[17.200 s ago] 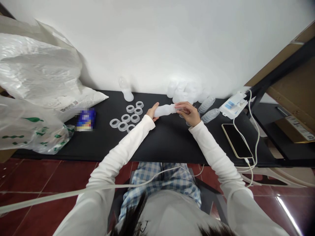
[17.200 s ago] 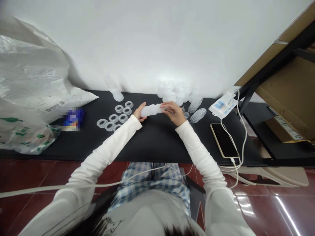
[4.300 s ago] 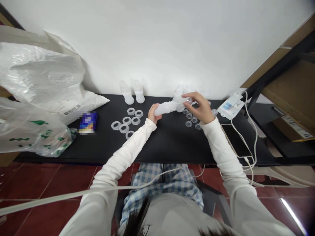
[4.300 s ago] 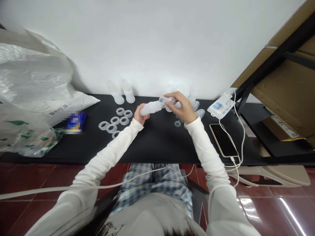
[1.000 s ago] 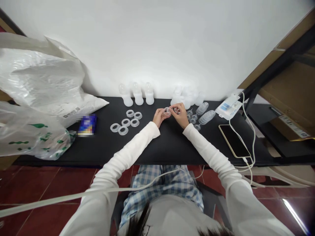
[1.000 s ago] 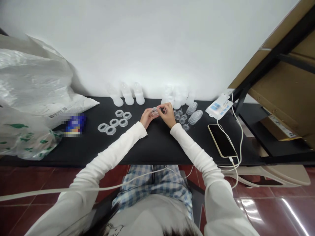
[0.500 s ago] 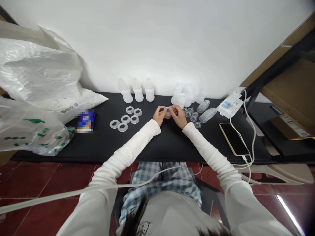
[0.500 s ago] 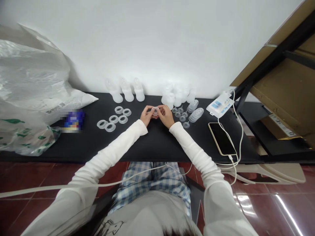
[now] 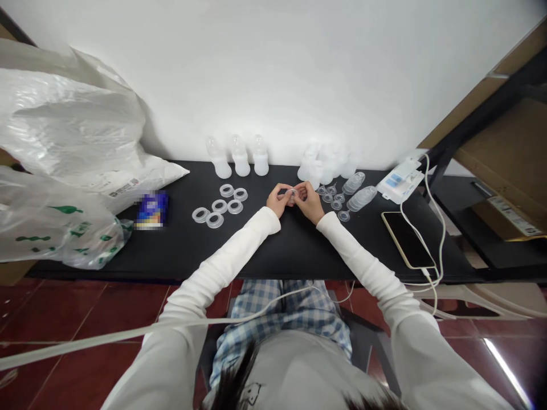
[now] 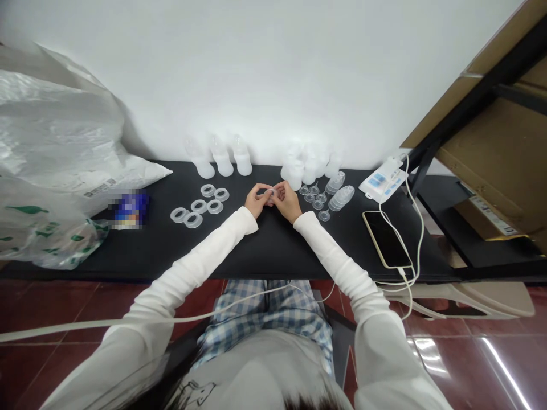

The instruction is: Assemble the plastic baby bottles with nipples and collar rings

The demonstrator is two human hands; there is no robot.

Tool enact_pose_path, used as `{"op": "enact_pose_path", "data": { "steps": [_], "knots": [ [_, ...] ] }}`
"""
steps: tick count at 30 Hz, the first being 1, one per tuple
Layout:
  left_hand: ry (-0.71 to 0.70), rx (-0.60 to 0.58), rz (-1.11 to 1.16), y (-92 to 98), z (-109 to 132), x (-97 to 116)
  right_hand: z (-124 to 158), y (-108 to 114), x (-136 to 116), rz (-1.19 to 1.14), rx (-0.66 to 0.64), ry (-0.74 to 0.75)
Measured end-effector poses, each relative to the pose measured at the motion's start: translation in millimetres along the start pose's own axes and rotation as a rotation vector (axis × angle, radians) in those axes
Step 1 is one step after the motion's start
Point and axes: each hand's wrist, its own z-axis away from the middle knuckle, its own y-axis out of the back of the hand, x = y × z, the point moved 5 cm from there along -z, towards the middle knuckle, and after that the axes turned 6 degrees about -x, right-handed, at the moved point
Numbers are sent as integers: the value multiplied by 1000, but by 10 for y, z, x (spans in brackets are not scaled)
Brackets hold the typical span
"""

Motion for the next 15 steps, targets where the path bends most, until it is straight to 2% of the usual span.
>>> {"op": "enact_pose_path", "data": {
  "steps": [7,12,15],
  "knots": [
    [106,51,99,47,-60,-111,7,33,120,-131,0,-43],
    [94,-1,97,38,-59,-117,-13,27,151,-138,-13,-40],
    [81,13,33,46,-40,-128,-20,15,188,-151,7,-55]
  ]
}}
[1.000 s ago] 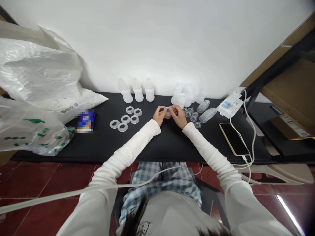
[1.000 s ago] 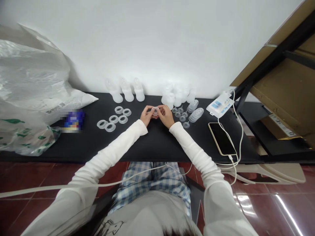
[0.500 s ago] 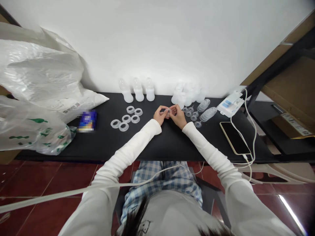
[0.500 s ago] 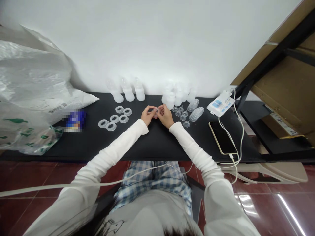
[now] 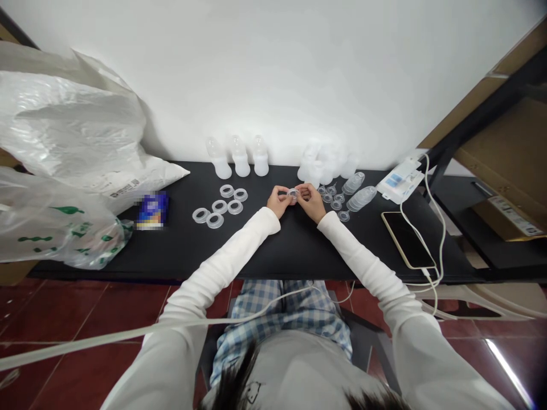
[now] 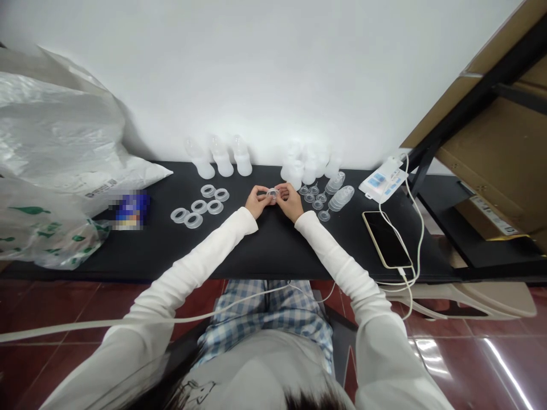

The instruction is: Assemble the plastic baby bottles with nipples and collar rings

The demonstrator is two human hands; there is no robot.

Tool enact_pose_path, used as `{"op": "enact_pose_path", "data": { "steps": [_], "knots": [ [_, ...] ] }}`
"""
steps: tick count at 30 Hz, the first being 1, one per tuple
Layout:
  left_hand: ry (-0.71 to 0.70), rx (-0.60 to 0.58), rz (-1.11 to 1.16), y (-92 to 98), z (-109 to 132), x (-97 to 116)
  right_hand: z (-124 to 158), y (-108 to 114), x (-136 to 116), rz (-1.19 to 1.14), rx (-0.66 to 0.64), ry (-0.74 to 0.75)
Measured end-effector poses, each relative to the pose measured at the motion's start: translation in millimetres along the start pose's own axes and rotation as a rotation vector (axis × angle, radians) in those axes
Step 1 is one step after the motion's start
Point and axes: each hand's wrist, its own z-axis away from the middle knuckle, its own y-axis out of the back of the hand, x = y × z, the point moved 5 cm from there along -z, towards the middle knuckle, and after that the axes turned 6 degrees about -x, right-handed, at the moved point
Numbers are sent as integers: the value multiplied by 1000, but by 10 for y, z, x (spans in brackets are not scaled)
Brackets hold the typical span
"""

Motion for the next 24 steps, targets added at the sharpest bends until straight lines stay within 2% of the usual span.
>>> {"op": "enact_pose_path", "data": {
  "steps": [8,14,21,24],
  "knots": [
    [-22,37,-123,-13,18,-4,33,-50,-13,48,16,13],
    [-10,39,-98,-12,32,24,43,-36,-12,63,31,35],
    [8,9,-47,-8,7,5,29,-23,137,-32,117,-10],
    [-11,-16,19,-26,3,18,23,-14,194,-80,114,-35]
  ]
}}
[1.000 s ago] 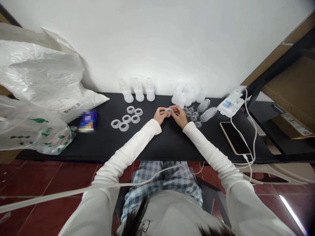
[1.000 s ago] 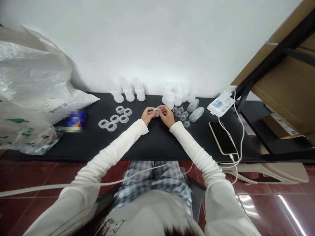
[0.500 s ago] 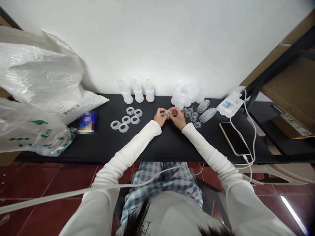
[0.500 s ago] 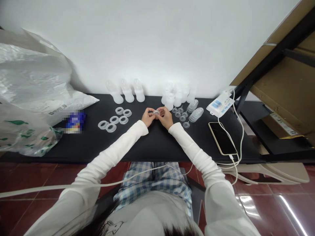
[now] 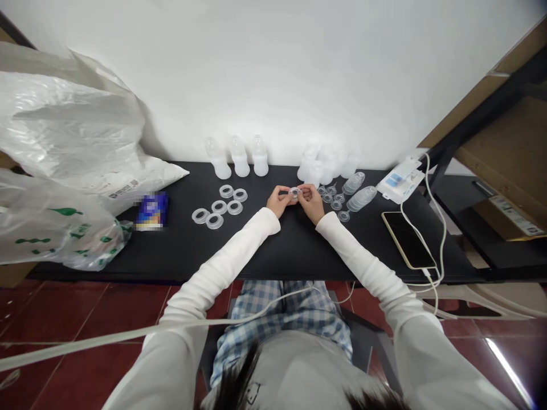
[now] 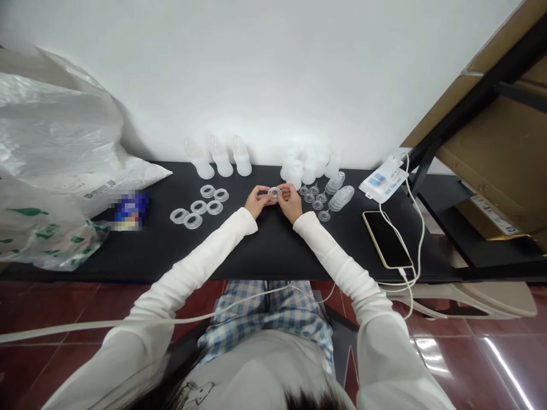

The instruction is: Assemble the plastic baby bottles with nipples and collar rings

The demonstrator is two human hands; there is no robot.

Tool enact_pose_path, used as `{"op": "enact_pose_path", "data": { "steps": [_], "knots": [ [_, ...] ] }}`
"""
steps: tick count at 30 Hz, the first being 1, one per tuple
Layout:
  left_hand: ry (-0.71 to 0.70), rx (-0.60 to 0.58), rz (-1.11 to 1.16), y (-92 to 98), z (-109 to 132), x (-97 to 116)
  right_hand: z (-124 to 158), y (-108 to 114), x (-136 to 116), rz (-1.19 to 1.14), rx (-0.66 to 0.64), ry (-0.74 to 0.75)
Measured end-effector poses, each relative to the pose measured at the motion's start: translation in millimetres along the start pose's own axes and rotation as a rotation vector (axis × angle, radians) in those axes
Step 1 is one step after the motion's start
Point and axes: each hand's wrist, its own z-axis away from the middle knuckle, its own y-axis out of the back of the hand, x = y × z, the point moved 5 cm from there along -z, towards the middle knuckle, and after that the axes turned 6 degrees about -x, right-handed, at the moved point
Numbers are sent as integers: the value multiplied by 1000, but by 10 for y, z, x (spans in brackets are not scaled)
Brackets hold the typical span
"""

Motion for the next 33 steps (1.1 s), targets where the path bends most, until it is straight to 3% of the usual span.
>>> {"op": "enact_pose_path", "data": {
  "steps": [6,12,16,23,29,33],
  "knots": [
    [-25,-26,5,-13,23,32,1,-49,16,-57,-137,-10],
    [-20,-17,-84,-17,62,59,23,-69,25,-84,-105,-87],
    [-45,-51,-107,-33,71,98,26,-15,-21,-16,-50,-74],
    [-27,-76,-59,-65,35,106,-9,56,-131,58,-92,-22],
    [15,-120,-35,-104,25,82,-14,31,-179,109,-279,25],
    [29,-118,-37,-103,23,80,-27,49,-121,113,-321,7]
  ]
}}
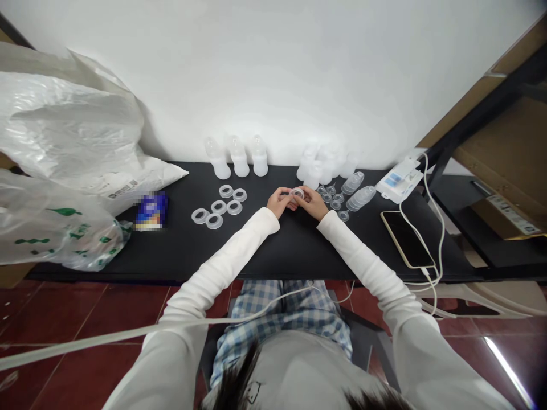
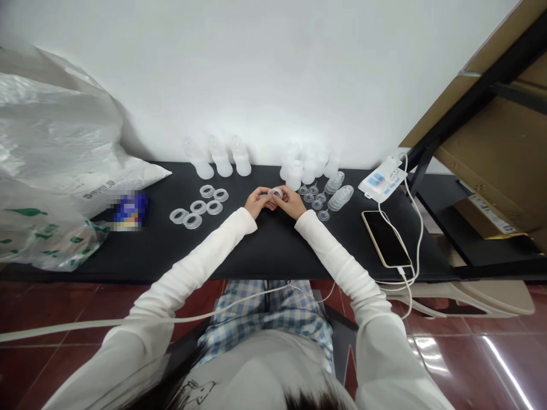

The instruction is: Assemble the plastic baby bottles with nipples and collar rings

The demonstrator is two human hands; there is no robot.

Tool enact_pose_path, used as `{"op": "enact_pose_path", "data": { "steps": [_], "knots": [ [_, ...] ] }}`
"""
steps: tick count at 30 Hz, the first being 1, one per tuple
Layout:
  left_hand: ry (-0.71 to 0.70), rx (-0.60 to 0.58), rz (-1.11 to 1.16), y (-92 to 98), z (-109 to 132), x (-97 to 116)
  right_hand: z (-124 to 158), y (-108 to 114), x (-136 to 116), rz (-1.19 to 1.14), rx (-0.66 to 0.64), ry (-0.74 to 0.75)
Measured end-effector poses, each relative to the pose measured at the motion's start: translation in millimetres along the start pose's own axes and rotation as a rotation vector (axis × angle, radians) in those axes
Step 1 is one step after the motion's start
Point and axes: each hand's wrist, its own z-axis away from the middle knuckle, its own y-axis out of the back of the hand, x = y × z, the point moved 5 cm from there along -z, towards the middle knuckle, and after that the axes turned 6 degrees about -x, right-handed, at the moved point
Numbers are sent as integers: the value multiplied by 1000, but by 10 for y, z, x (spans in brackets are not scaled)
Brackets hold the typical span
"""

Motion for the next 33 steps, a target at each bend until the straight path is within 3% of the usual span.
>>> {"op": "enact_pose_path", "data": {
  "steps": [9,15,22,27,33],
  "knots": [
    [-30,-27,-76,32,-25,-111,11,6,-18,143,63,-40],
    [-45,-110,-70,-48,23,-83,-3,74,-54,211,105,-39],
    [-18,-16,-61,4,-4,-60,-2,18,-30,-18,-58,-10],
    [-83,-102,-55,-62,41,4,6,37,-84,22,5,3],
    [-103,-113,-66,-86,57,45,27,50,-147,53,48,15]
  ]
}}
